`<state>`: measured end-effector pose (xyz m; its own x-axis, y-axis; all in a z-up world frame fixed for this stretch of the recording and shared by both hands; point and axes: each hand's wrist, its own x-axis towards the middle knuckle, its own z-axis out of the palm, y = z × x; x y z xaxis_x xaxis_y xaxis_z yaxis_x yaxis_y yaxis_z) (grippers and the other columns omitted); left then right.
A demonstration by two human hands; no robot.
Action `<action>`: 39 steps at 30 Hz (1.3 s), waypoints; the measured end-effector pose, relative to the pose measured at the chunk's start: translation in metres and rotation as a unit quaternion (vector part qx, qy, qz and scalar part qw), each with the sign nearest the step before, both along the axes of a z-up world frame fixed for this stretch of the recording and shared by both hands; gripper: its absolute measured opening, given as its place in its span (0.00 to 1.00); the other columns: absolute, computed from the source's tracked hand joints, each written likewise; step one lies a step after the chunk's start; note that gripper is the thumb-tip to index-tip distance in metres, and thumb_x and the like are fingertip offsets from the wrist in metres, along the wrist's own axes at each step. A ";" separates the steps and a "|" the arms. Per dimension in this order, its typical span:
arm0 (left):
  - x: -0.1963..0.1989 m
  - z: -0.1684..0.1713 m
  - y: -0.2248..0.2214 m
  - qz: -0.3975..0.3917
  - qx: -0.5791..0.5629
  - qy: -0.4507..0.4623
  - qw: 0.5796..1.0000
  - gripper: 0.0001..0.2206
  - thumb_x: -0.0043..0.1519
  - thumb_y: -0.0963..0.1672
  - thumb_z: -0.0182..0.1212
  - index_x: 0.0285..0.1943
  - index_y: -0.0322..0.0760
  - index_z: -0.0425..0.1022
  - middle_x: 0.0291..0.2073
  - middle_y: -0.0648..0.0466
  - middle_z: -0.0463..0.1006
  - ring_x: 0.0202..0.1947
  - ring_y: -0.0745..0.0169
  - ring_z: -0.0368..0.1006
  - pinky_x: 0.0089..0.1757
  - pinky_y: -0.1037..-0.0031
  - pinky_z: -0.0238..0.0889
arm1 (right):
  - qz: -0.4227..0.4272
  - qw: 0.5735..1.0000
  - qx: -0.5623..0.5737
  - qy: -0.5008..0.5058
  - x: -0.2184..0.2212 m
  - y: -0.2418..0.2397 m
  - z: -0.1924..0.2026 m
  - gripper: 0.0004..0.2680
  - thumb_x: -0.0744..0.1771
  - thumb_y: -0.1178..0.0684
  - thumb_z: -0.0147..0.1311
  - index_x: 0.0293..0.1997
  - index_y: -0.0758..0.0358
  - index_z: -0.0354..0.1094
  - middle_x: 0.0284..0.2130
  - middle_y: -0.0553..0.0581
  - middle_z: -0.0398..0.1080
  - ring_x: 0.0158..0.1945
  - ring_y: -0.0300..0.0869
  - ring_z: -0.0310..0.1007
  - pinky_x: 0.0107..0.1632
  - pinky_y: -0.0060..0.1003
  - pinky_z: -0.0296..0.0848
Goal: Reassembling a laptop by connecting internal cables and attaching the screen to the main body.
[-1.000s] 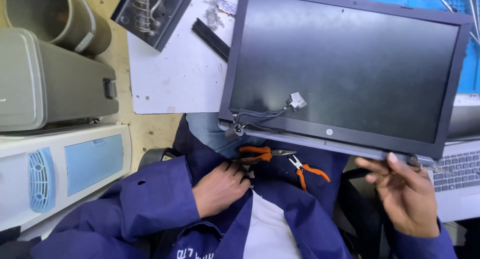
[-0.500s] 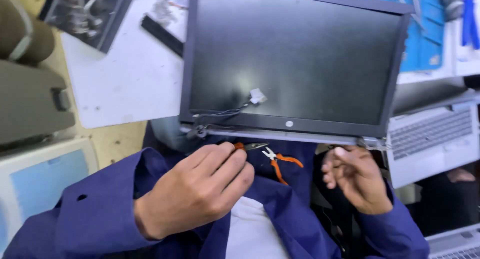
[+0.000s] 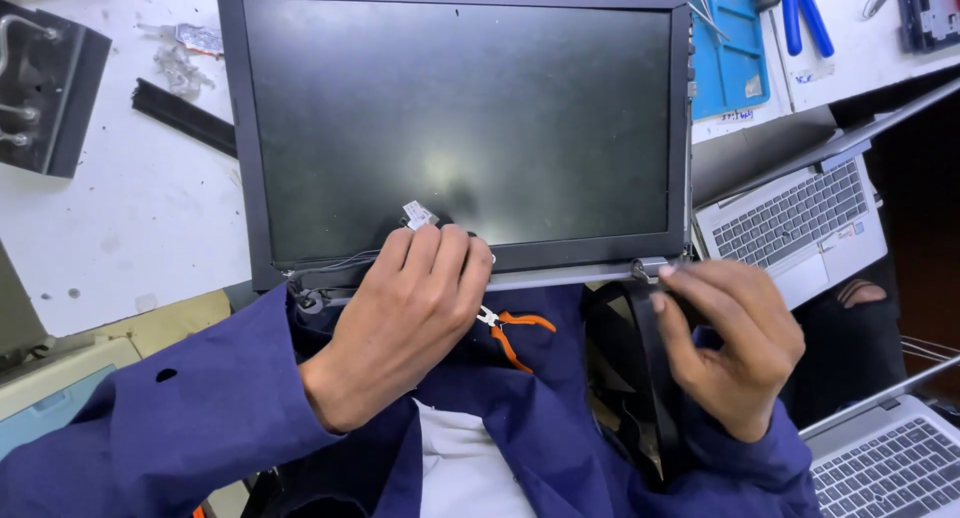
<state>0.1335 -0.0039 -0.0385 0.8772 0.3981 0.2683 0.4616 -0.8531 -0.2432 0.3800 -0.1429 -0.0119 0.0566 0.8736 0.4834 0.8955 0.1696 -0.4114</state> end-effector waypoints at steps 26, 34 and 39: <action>-0.002 0.060 0.007 -0.034 -0.053 0.001 0.998 0.13 0.65 0.42 0.45 0.55 0.35 0.71 0.44 0.49 0.72 0.43 0.53 0.68 0.48 0.67 0.64 | 0.147 0.920 -0.340 -0.130 0.041 0.065 -0.009 0.13 0.64 0.45 0.62 0.42 0.58 0.62 0.37 0.54 0.62 0.39 0.49 0.62 0.43 0.44 0.64; 0.062 0.020 0.152 -0.077 -0.059 -0.005 0.995 0.09 0.56 0.35 0.55 0.37 0.43 0.70 0.34 0.51 0.75 0.32 0.48 0.72 0.31 0.60 0.66 | 0.141 0.926 -0.326 -0.132 0.040 0.063 -0.010 0.11 0.68 0.41 0.55 0.41 0.57 0.64 0.37 0.53 0.64 0.39 0.48 0.65 0.44 0.43 0.66; 0.097 -0.063 0.219 -0.073 -0.007 0.070 0.995 0.07 0.55 0.35 0.59 0.32 0.41 0.70 0.25 0.53 0.74 0.23 0.50 0.73 0.19 0.62 0.61 | 0.127 0.927 -0.315 -0.159 0.039 0.061 -0.013 0.10 0.68 0.43 0.55 0.40 0.57 0.64 0.36 0.53 0.66 0.39 0.48 0.65 0.43 0.43 0.66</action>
<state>0.2303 0.2147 -0.1018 0.9545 0.2656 0.1359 0.2944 -0.9124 -0.2844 0.4188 -0.0820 -0.0250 -0.2468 0.9541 -0.1694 0.9528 0.2071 -0.2218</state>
